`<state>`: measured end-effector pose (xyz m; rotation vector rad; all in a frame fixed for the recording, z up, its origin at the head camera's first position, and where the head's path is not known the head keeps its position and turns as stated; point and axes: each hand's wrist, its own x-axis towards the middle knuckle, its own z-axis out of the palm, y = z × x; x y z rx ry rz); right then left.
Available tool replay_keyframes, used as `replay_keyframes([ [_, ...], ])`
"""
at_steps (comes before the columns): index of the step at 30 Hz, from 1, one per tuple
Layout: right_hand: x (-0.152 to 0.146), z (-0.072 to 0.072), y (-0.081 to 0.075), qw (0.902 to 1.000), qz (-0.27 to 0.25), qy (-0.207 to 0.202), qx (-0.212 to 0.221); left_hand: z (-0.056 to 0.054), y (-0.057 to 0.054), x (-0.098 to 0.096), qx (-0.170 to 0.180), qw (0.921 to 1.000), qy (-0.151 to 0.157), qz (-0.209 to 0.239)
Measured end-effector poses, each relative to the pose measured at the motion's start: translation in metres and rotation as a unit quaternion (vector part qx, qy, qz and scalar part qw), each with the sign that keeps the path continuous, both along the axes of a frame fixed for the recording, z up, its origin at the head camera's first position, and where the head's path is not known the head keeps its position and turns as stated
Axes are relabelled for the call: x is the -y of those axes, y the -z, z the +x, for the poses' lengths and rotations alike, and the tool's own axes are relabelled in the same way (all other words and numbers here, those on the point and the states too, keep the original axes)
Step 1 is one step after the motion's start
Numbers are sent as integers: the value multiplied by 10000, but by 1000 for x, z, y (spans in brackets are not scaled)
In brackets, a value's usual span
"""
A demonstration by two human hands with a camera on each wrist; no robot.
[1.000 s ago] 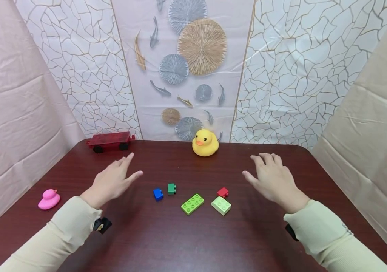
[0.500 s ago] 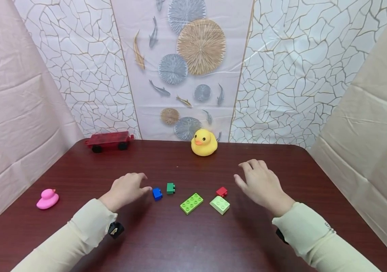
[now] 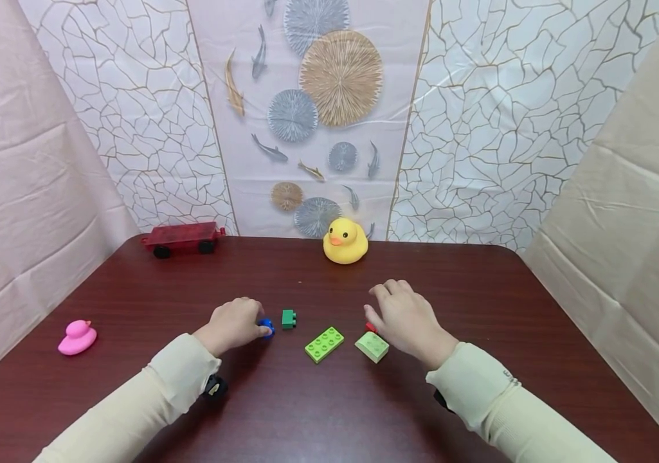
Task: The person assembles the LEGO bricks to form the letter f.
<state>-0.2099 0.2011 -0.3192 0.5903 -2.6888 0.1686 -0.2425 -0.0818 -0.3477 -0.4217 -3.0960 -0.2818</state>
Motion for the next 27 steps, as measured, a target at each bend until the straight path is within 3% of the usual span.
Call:
replay_keyframes([
  [10, 31, -6, 18, 9957, 493, -627, -463, -8, 6, -7, 292, 9995, -20, -105],
  [17, 47, -8, 19, 9947, 671, -742, -237, -7, 6, -10, 398, 9991, -29, -137],
  [22, 58, -14, 17, 9925, 793, -931, -54, -5, 5, -15, 528, 9985, 81, 153],
  [27, 73, -23, 16, 9888, 934, -1034, 533, -3, 6, -18, 590, 9975, 283, 254],
])
